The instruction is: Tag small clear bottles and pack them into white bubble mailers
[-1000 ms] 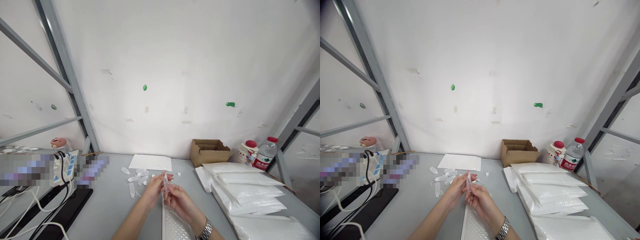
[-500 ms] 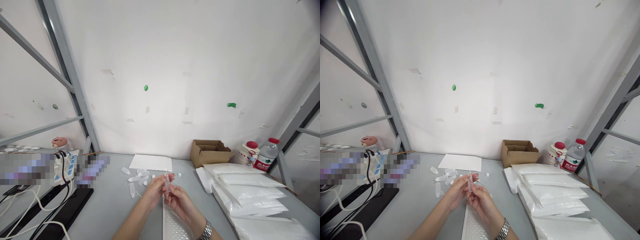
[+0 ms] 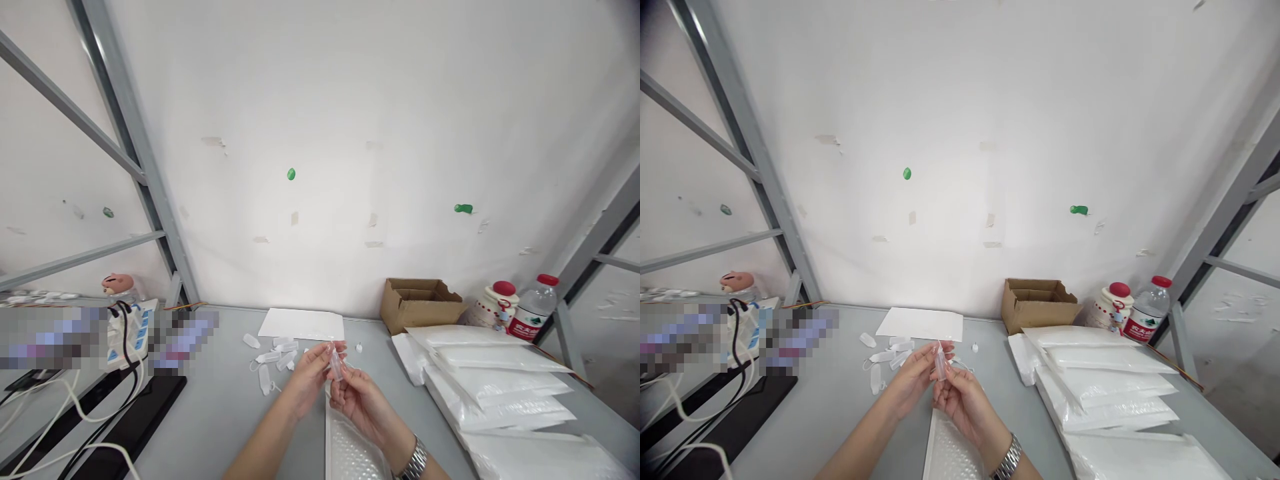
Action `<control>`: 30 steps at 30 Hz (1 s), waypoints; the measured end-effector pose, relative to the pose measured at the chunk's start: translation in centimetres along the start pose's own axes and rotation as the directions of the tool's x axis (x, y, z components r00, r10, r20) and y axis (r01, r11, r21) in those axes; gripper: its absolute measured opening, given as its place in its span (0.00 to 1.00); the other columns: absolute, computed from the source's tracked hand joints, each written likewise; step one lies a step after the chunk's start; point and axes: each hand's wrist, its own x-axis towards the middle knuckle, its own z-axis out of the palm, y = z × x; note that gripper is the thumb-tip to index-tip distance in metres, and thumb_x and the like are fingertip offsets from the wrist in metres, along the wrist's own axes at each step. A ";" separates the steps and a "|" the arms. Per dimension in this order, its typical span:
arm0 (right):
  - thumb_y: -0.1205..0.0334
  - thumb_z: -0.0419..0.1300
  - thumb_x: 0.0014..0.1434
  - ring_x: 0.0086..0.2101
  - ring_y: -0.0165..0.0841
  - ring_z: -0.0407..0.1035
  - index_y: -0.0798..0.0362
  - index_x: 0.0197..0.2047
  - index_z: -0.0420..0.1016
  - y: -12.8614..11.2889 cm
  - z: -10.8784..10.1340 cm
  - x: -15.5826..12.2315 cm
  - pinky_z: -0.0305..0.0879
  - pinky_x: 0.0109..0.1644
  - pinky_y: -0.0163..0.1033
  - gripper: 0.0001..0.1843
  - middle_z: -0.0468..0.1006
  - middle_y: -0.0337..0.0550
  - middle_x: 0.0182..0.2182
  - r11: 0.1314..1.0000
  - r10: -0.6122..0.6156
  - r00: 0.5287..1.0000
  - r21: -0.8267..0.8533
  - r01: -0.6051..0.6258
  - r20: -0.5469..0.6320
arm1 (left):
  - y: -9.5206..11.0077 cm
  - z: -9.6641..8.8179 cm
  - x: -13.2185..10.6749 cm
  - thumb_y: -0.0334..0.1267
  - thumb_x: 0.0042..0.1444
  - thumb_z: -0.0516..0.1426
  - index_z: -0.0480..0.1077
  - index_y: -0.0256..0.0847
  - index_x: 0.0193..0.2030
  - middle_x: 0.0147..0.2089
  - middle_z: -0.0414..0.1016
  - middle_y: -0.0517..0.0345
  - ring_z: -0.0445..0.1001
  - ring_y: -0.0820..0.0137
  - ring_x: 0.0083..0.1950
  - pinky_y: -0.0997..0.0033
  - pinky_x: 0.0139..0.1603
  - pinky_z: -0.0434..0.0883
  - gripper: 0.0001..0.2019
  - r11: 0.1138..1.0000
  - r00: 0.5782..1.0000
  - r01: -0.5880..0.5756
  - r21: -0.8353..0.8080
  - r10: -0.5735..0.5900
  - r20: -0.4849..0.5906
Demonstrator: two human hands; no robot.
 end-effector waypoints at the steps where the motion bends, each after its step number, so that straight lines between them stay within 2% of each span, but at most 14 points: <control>1: 0.55 0.62 0.52 0.18 0.23 0.57 0.59 0.28 0.76 0.0 -0.1 0.0 0.55 0.27 0.31 0.14 0.69 0.38 0.17 1.000 0.002 1.000 -0.008 -0.002 -0.015 | 0.0 0.0 0.0 0.48 0.44 0.62 0.75 0.39 0.37 0.45 0.74 0.50 0.68 0.62 0.51 0.68 0.49 0.62 0.17 1.000 1.000 -0.005 0.002 0.005 -0.020; 5: 0.54 0.62 0.52 0.20 0.24 0.60 0.60 0.29 0.76 -0.1 -0.2 -0.1 0.56 0.27 0.31 0.15 0.70 0.39 0.17 0.998 -0.009 0.999 -0.056 0.007 -0.045 | 0.0 0.1 0.1 0.48 0.44 0.62 0.74 0.38 0.34 0.36 0.75 0.52 0.70 0.65 0.44 0.70 0.44 0.63 0.16 1.000 0.998 0.014 -0.007 -0.014 -0.062; 9: 0.55 0.62 0.52 0.21 0.24 0.61 0.61 0.30 0.76 -0.2 -0.2 -0.1 0.56 0.28 0.30 0.15 0.71 0.40 0.18 0.994 -0.022 0.998 -0.104 0.016 -0.058 | -0.2 0.0 0.2 0.50 0.44 0.61 0.75 0.37 0.34 0.32 0.75 0.52 0.70 0.64 0.44 0.70 0.43 0.63 0.17 1.000 0.996 -0.011 0.017 0.012 -0.084; 13: 0.55 0.63 0.51 0.20 0.23 0.61 0.61 0.28 0.76 -0.1 -0.4 0.1 0.56 0.27 0.30 0.14 0.71 0.40 0.18 0.995 -0.043 0.995 -0.098 0.033 -0.095 | -0.8 -0.4 0.7 0.51 0.44 0.60 0.76 0.37 0.36 0.35 0.76 0.50 0.71 0.64 0.41 0.68 0.44 0.63 0.19 0.996 0.996 -0.029 0.090 0.036 -0.077; 19: 0.55 0.65 0.48 0.19 0.23 0.61 0.61 0.26 0.75 0.2 -1.1 0.4 0.55 0.26 0.30 0.15 0.71 0.40 0.17 0.997 0.002 0.990 -0.082 -0.014 -0.143 | -1.1 -0.9 0.9 0.52 0.46 0.58 0.77 0.37 0.36 0.36 0.78 0.49 0.72 0.62 0.41 0.63 0.47 0.63 0.20 0.961 0.995 -0.027 0.277 0.052 -0.085; 23: 0.56 0.65 0.49 0.19 0.24 0.62 0.61 0.26 0.75 0.2 -1.2 0.2 0.55 0.27 0.30 0.14 0.72 0.40 0.17 0.997 0.002 0.991 -0.078 -0.012 -0.132 | -0.5 -0.8 0.6 0.53 0.48 0.56 0.76 0.37 0.37 0.40 0.77 0.48 0.72 0.62 0.41 0.64 0.46 0.65 0.20 0.962 1.000 -0.012 0.272 0.016 -0.014; 26: 0.53 0.64 0.49 0.20 0.24 0.62 0.60 0.27 0.75 0.1 -1.0 0.1 0.56 0.27 0.31 0.15 0.72 0.40 0.17 0.994 0.004 0.992 -0.111 -0.019 -0.130 | -0.3 -0.7 0.5 0.54 0.48 0.56 0.76 0.37 0.37 0.40 0.77 0.47 0.72 0.62 0.42 0.64 0.46 0.65 0.21 0.957 1.000 -0.014 0.290 0.015 -0.004; 30: 0.49 0.65 0.45 0.20 0.26 0.62 0.58 0.24 0.73 -0.3 -0.9 0.5 0.56 0.28 0.33 0.18 0.73 0.39 0.18 0.955 -0.099 0.972 -0.293 0.034 -0.212 | -0.8 -0.6 0.8 0.56 0.46 0.56 0.74 0.38 0.44 0.42 0.77 0.47 0.72 0.61 0.44 0.63 0.46 0.64 0.25 0.972 0.999 -0.002 0.236 0.014 -0.046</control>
